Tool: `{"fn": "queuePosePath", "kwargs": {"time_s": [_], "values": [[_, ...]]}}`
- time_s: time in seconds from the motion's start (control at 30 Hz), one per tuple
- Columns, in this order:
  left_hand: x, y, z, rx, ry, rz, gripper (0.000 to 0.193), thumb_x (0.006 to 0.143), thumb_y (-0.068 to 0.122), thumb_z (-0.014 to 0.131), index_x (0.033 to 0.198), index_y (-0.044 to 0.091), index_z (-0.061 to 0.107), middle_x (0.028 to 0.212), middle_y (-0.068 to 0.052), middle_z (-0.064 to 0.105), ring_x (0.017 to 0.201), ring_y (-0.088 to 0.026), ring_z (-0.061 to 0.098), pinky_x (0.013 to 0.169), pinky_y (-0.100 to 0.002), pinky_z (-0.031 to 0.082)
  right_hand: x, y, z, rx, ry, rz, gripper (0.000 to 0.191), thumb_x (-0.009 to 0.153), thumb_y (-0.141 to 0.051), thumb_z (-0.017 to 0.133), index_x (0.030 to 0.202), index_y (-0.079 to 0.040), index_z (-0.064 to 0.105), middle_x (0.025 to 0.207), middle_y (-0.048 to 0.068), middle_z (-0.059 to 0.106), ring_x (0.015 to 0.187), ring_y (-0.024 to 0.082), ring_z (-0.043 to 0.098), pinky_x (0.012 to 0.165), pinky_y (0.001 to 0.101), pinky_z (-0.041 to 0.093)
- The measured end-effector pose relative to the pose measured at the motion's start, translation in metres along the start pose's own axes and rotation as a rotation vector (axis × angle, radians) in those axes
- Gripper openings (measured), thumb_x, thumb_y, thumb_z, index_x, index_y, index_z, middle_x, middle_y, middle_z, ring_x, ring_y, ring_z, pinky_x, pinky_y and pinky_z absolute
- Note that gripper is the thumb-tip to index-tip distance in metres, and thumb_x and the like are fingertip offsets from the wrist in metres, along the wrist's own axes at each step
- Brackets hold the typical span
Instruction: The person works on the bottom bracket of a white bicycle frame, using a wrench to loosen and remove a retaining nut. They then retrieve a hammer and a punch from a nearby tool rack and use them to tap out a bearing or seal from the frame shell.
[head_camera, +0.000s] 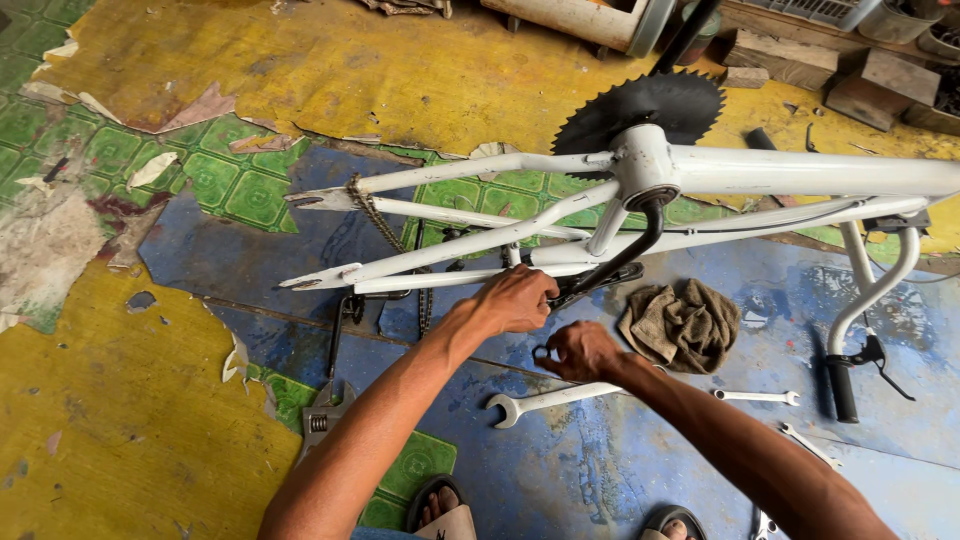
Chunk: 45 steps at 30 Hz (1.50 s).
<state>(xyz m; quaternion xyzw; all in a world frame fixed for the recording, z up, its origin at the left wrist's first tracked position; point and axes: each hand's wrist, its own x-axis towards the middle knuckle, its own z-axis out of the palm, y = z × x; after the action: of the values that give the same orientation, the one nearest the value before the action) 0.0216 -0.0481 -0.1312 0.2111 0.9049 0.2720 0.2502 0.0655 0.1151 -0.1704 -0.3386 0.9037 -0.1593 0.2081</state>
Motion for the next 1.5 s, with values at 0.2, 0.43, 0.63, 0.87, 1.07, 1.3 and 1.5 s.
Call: {"fn": "queuePosePath", "kwargs": {"time_s": [0.2,0.43,0.63,0.87,1.07,1.3,1.5], "values": [[-0.005,0.001,-0.01,-0.014,0.018,0.055,0.037,0.08,0.0,0.06,0.113,0.002,0.075,0.079,-0.021,0.075,0.066,-0.025,0.072,0.07,-0.038,0.059,0.027,-0.046,0.01,-0.013,-0.099,0.103,0.04,0.096,-0.049,0.063,0.114,-0.016,0.076,0.079,0.012,0.076,0.058,0.026,0.069,0.062,0.0412,0.059],[-0.006,-0.004,-0.008,-0.105,0.152,0.156,0.033,0.075,-0.001,0.063,0.104,0.001,0.078,0.08,-0.02,0.076,0.071,-0.026,0.073,0.073,-0.037,0.056,0.048,-0.069,0.02,0.059,0.133,0.215,0.047,0.084,-0.05,0.074,0.112,-0.012,0.076,0.095,0.016,0.075,0.091,0.034,0.072,0.083,0.0488,0.056],[-0.003,0.002,-0.018,-0.372,0.224,0.215,0.022,0.076,0.011,0.073,0.095,0.001,0.079,0.083,-0.013,0.078,0.074,-0.02,0.074,0.069,-0.033,0.059,0.018,-0.032,-0.001,-0.023,-0.088,0.218,0.044,0.084,-0.052,0.075,0.107,-0.015,0.075,0.096,0.01,0.076,0.097,0.031,0.071,0.087,0.0453,0.056],[-0.002,0.053,-0.013,-0.659,0.545,0.307,0.024,0.088,0.019,0.072,0.101,0.0,0.076,0.082,-0.009,0.075,0.067,-0.014,0.069,0.061,-0.029,0.055,-0.044,0.063,-0.111,0.164,-0.119,0.164,0.023,0.09,-0.03,0.07,0.103,-0.013,0.078,0.092,0.004,0.079,0.082,0.022,0.075,0.077,0.0372,0.062],[-0.005,0.089,-0.001,-0.662,0.768,0.474,0.041,0.092,0.021,0.071,0.126,0.0,0.068,0.114,-0.013,0.072,0.078,-0.013,0.071,0.068,-0.028,0.061,-0.117,0.079,-0.149,0.578,0.668,0.291,0.031,0.096,-0.023,0.07,0.122,-0.006,0.073,0.08,0.016,0.075,0.064,0.014,0.06,0.056,0.0337,0.052],[-0.002,0.113,0.007,-0.663,0.819,0.433,0.054,0.094,0.018,0.073,0.142,-0.001,0.058,0.123,-0.016,0.067,0.081,-0.013,0.072,0.067,-0.027,0.062,-0.115,0.055,-0.153,0.45,0.654,0.012,0.051,0.095,-0.025,0.066,0.143,-0.012,0.055,0.111,0.006,0.073,0.061,0.011,0.069,0.053,0.028,0.059],[-0.006,0.118,0.007,-0.661,0.79,0.426,0.062,0.092,0.016,0.073,0.148,-0.001,0.052,0.129,-0.018,0.065,0.083,-0.013,0.071,0.063,-0.025,0.061,-0.108,0.044,-0.153,0.434,0.689,-0.036,0.059,0.094,-0.021,0.07,0.148,-0.011,0.049,0.114,0.007,0.07,0.068,0.012,0.073,0.059,0.0295,0.06]]}}
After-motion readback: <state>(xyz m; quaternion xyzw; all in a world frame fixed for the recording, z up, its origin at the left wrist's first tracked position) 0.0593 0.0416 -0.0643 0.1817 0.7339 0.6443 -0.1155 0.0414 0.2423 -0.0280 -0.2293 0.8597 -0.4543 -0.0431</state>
